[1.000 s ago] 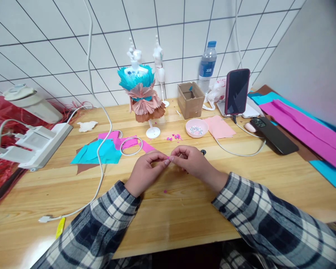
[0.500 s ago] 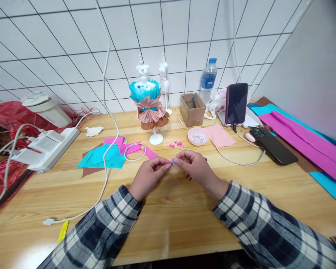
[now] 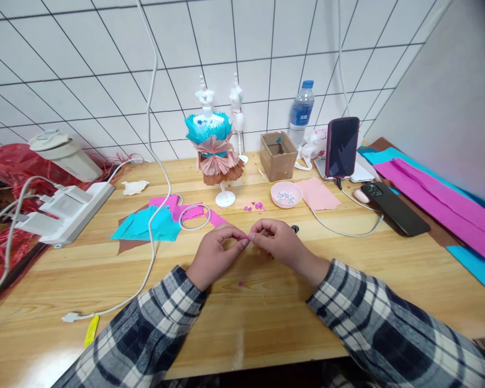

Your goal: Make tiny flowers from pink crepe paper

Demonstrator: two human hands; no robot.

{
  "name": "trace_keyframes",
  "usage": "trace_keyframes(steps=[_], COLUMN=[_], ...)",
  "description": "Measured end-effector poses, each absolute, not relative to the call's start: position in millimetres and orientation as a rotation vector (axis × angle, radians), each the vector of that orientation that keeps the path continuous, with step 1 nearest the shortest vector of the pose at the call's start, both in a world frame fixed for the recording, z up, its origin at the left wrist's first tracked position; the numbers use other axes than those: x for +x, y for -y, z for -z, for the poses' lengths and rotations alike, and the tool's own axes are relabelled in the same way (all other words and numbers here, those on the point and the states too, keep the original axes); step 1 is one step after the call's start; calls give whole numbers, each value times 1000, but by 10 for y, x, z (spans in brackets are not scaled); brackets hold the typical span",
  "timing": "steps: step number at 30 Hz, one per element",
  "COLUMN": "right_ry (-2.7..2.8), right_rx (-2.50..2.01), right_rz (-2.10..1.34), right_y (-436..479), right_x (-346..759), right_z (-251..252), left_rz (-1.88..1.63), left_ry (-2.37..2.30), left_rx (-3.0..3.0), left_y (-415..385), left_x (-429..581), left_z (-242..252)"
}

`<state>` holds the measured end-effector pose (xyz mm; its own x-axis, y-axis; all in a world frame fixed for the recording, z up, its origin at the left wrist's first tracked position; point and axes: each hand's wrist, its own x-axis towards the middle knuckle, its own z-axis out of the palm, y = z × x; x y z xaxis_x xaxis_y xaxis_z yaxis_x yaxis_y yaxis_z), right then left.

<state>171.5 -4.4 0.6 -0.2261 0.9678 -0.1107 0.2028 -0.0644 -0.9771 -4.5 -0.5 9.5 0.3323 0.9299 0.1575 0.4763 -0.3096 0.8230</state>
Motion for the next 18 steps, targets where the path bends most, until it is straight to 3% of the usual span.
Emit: trace_keyframes(steps=[5,12,18], right_ry=[1428,1844,1976], right_rx=[-1288,-1127,-1120], right_rz=[-1369,-603,-327], right_y=[27,93,95], right_x=[1727,1762,1790], right_z=[5,4,-40], left_rz=[-879,-881,-886], left_ry=[-1256,-1243,-1238], left_rx=[1890,1870,1890], left_y=[-4,-4,2], left_x=[-54,-68,-66], left_z=[-108,-107,-103])
